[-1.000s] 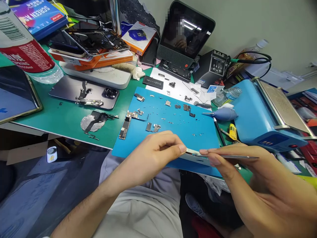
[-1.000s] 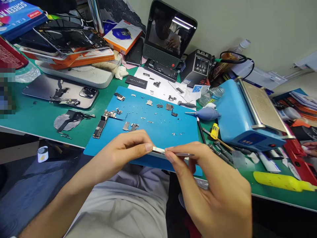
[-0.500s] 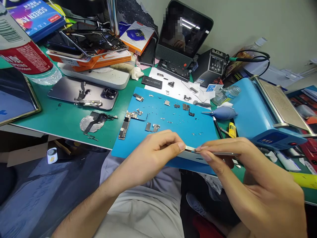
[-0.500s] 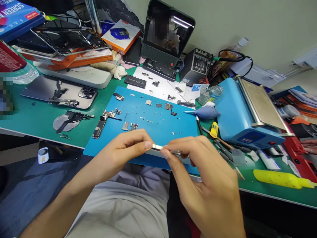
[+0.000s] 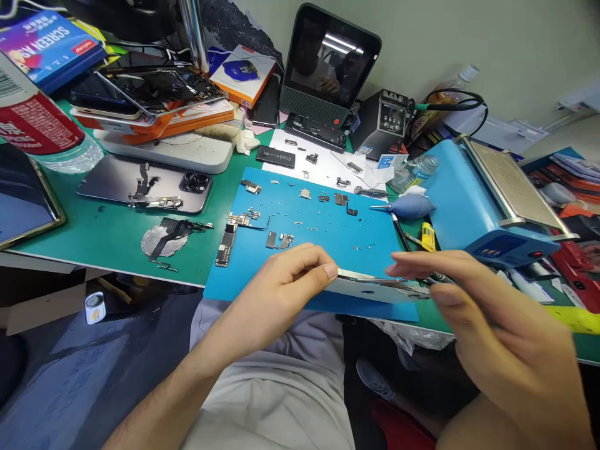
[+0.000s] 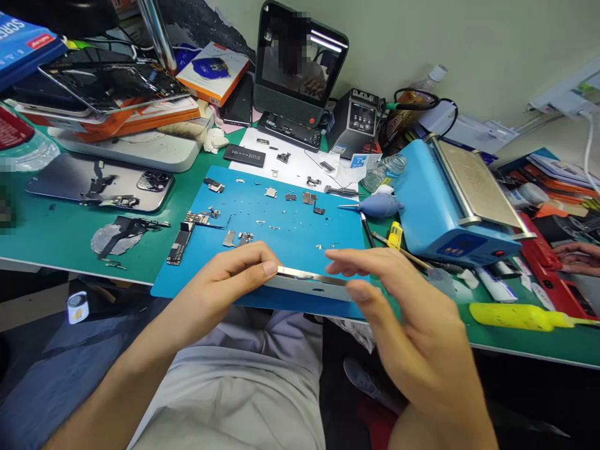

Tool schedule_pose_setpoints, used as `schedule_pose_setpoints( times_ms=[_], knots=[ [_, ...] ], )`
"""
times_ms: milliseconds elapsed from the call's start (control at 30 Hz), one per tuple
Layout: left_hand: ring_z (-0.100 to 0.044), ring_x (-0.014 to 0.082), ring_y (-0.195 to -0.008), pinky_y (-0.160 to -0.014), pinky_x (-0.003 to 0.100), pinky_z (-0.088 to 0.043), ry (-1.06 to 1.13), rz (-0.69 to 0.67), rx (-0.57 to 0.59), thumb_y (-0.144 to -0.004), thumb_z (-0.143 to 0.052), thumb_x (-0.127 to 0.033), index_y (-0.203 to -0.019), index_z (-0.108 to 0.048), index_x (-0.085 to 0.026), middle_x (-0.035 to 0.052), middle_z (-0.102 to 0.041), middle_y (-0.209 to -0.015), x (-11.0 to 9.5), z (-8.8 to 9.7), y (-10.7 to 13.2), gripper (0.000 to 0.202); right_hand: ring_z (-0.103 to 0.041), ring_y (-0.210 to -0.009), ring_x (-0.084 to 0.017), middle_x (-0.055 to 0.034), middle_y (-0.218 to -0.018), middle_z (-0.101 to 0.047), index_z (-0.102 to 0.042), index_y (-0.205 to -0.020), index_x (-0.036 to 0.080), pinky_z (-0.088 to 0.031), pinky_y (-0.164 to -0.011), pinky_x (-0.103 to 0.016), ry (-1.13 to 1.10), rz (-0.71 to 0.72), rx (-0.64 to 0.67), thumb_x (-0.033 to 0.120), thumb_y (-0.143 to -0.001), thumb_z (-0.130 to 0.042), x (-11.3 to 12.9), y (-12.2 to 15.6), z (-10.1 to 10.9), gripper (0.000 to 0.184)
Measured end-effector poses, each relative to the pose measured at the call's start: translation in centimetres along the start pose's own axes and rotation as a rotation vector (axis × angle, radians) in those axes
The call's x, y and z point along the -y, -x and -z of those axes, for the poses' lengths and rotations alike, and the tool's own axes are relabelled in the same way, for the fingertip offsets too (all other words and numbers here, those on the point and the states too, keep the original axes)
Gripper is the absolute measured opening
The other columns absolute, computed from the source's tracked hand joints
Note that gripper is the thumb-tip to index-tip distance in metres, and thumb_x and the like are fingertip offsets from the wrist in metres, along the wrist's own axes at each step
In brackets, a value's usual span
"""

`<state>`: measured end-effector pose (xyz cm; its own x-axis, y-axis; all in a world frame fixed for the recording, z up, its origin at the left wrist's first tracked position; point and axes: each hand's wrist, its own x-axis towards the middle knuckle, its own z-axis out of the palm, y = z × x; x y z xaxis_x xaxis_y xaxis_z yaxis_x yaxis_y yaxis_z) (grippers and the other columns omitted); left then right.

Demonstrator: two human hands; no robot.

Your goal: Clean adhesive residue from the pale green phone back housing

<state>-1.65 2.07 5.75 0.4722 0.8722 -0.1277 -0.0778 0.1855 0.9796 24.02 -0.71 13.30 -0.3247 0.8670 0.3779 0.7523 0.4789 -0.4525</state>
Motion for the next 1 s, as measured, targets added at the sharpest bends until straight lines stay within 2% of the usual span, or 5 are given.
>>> schedule_pose_setpoints(
  times_ms=[100,200,400,700,1000],
  knots=[
    [-0.05,0.0176,-0.09,-0.077,0.033,-0.036,-0.04,0.022,-0.007,-0.119,-0.059,-0.053,-0.094,-0.062,-0.026,-0.0036,-0.057,-0.095,0.0,-0.1,0.1,0.037,-0.082,-0.104,-0.014,0.0006,-0.109,-0.086,-0.087,-0.126,0.033,-0.064,-0.091,-0.02,0.008,-0.104,-0.165,0.032,-0.12,-0.063,-1.3,1.7,0.5,0.025],
    [-0.048,0.0182,-0.09,-0.078,0.032,-0.037,-0.089,0.039,-0.01,-0.121,-0.054,-0.054,-0.098,-0.064,-0.027,-0.0033,-0.059,-0.098,-0.2,-0.4,0.3,0.037,-0.083,-0.11,-0.02,-0.0028,-0.114,-0.086,-0.088,-0.125,0.031,-0.066,-0.099,-0.029,0.004,-0.18,-0.239,0.032,-0.117,-0.067,-2.8,3.4,0.2,0.022],
    [-0.051,0.0207,-0.093,-0.079,0.031,-0.04,-0.147,0.093,-0.042,-0.12,-0.054,-0.061,-0.114,-0.074,-0.033,-0.0015,-0.061,-0.1,-0.2,-0.9,0.4,0.035,-0.082,-0.12,-0.021,-0.0028,-0.124,-0.085,-0.087,-0.128,0.033,-0.065,-0.107,-0.032,-0.073,-0.186,-0.245,0.028,-0.116,-0.068,-5.2,6.2,-1.0,0.023],
    [-0.058,0.0257,-0.109,-0.082,0.032,-0.044,-0.086,0.097,-0.044,-0.113,-0.066,-0.066,-0.097,-0.076,-0.025,0.0047,-0.069,-0.106,0.8,0.0,0.3,0.045,-0.082,-0.112,-0.019,-0.0011,-0.118,-0.086,-0.088,-0.124,0.033,-0.067,-0.098,-0.031,-0.21,-0.157,-0.3,0.018,-0.112,-0.071,-5.5,7.0,-3.0,0.026],
    [-0.062,0.0213,-0.101,-0.086,0.03,-0.047,-0.026,0.047,-0.008,-0.11,-0.075,-0.065,-0.098,-0.088,-0.026,0.0042,-0.075,-0.104,0.7,0.4,0.2,0.042,-0.081,-0.107,-0.02,-0.0016,-0.113,-0.085,-0.088,-0.121,0.03,-0.066,-0.094,-0.032,-0.278,-0.161,-0.348,0.013,-0.111,-0.07,-5.3,7.2,-3.6,0.027]
  ],
)
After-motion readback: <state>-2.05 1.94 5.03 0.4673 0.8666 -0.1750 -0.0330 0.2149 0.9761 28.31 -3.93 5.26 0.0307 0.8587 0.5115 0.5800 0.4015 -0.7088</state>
